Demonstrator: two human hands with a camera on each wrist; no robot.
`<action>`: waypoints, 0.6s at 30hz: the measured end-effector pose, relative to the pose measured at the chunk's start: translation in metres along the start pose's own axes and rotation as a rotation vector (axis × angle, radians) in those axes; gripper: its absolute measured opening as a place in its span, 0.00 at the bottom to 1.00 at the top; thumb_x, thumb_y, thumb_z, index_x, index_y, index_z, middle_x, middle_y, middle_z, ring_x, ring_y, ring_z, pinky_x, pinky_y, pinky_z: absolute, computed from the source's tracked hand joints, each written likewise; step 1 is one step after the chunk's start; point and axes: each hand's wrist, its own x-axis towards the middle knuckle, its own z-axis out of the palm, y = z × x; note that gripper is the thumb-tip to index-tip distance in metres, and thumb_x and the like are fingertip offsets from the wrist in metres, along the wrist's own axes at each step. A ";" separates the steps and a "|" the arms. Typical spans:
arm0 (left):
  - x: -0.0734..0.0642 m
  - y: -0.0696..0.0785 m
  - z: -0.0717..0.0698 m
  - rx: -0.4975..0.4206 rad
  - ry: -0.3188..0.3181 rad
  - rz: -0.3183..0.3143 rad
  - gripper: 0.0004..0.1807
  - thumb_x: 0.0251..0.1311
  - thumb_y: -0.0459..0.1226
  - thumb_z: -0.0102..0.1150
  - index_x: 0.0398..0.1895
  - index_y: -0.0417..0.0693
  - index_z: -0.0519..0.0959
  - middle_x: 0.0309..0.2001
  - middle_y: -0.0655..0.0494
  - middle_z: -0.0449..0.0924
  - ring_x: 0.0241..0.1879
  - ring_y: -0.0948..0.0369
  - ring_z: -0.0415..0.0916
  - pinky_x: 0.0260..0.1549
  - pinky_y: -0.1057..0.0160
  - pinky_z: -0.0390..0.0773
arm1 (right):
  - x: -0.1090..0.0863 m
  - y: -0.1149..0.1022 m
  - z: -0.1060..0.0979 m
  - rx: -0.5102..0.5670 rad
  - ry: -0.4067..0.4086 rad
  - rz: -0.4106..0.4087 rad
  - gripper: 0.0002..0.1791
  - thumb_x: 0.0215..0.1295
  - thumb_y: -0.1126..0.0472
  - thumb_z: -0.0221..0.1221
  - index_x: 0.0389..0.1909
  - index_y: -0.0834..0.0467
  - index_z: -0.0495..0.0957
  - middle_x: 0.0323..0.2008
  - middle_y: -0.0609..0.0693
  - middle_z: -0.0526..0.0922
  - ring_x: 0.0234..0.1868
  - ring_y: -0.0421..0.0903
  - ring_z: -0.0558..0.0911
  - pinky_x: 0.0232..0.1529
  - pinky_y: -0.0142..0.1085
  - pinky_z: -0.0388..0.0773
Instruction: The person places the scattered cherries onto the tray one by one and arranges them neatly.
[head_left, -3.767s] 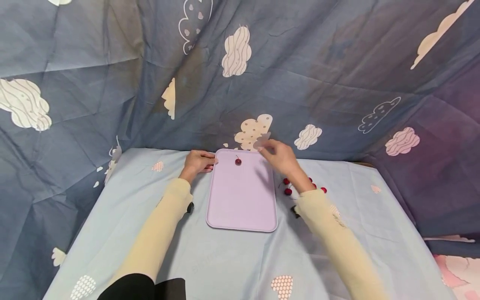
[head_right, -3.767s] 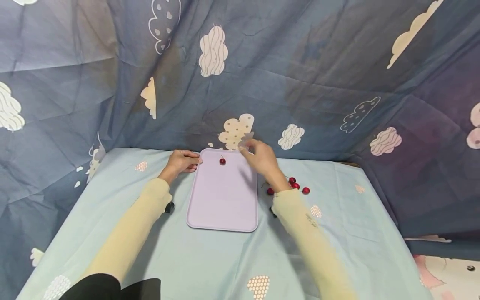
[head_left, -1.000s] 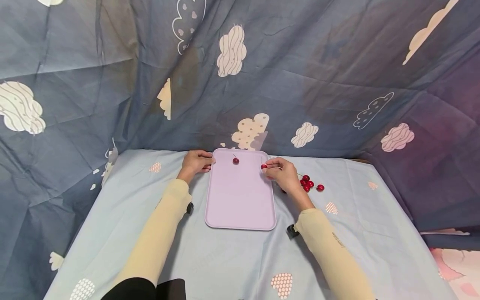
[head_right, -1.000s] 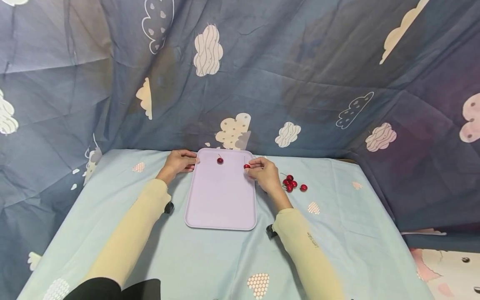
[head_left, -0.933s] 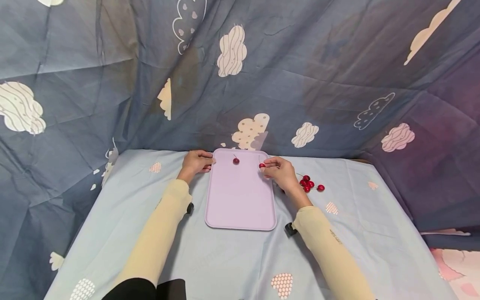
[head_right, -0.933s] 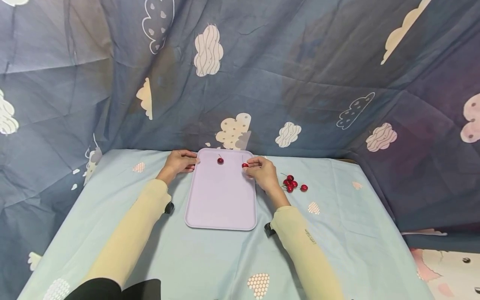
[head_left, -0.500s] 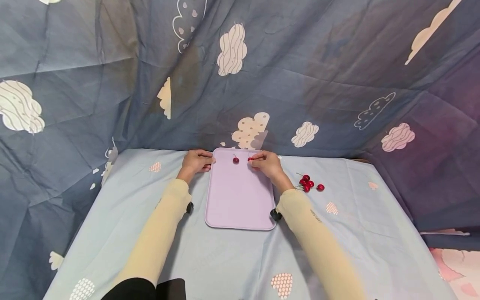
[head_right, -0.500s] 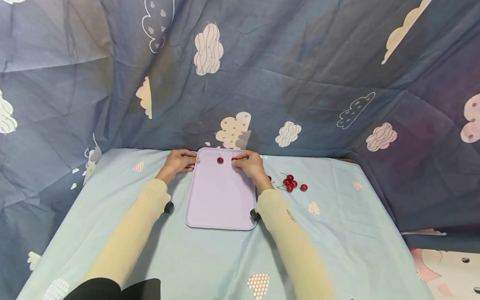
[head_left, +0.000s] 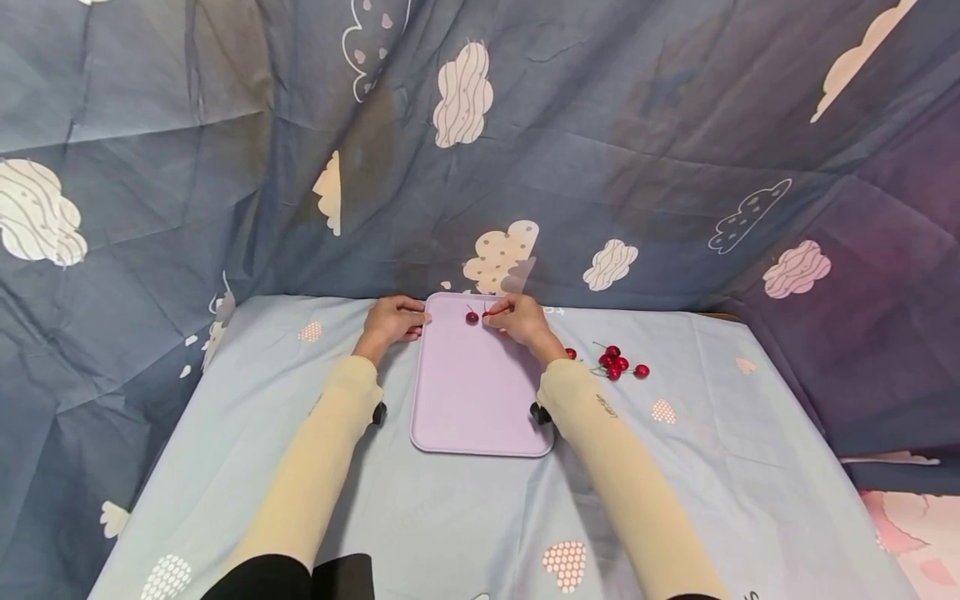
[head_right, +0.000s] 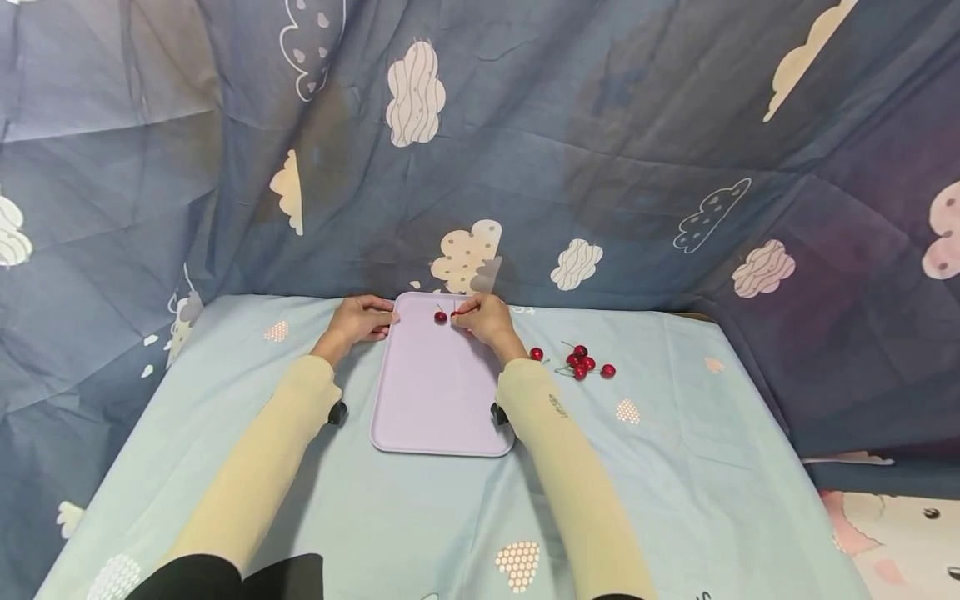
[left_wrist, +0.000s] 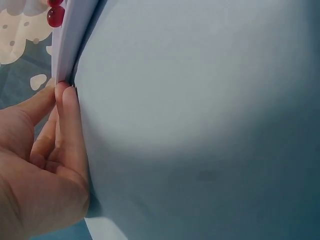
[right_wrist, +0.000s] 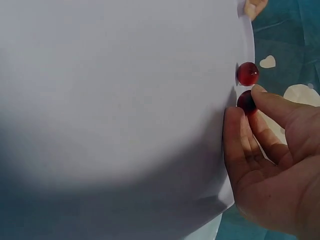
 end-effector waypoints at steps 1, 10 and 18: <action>0.000 0.000 0.001 0.002 0.001 0.003 0.17 0.64 0.36 0.74 0.55 0.44 0.85 0.28 0.60 0.84 0.23 0.68 0.81 0.24 0.72 0.85 | 0.000 -0.001 0.000 -0.010 0.001 -0.003 0.11 0.66 0.61 0.73 0.45 0.59 0.83 0.39 0.53 0.85 0.37 0.47 0.82 0.32 0.27 0.80; 0.005 0.000 0.003 0.012 0.003 -0.002 0.16 0.64 0.36 0.74 0.54 0.44 0.86 0.27 0.60 0.84 0.22 0.69 0.81 0.23 0.72 0.85 | 0.000 -0.002 0.003 -0.075 0.020 -0.023 0.10 0.66 0.60 0.73 0.43 0.58 0.84 0.37 0.52 0.85 0.32 0.44 0.79 0.30 0.29 0.76; 0.001 -0.001 0.002 0.021 0.016 0.005 0.16 0.65 0.37 0.73 0.54 0.43 0.85 0.30 0.58 0.85 0.24 0.67 0.81 0.25 0.72 0.85 | 0.001 -0.002 0.008 -0.080 0.029 -0.007 0.10 0.65 0.59 0.73 0.43 0.56 0.83 0.36 0.50 0.83 0.32 0.43 0.78 0.31 0.29 0.75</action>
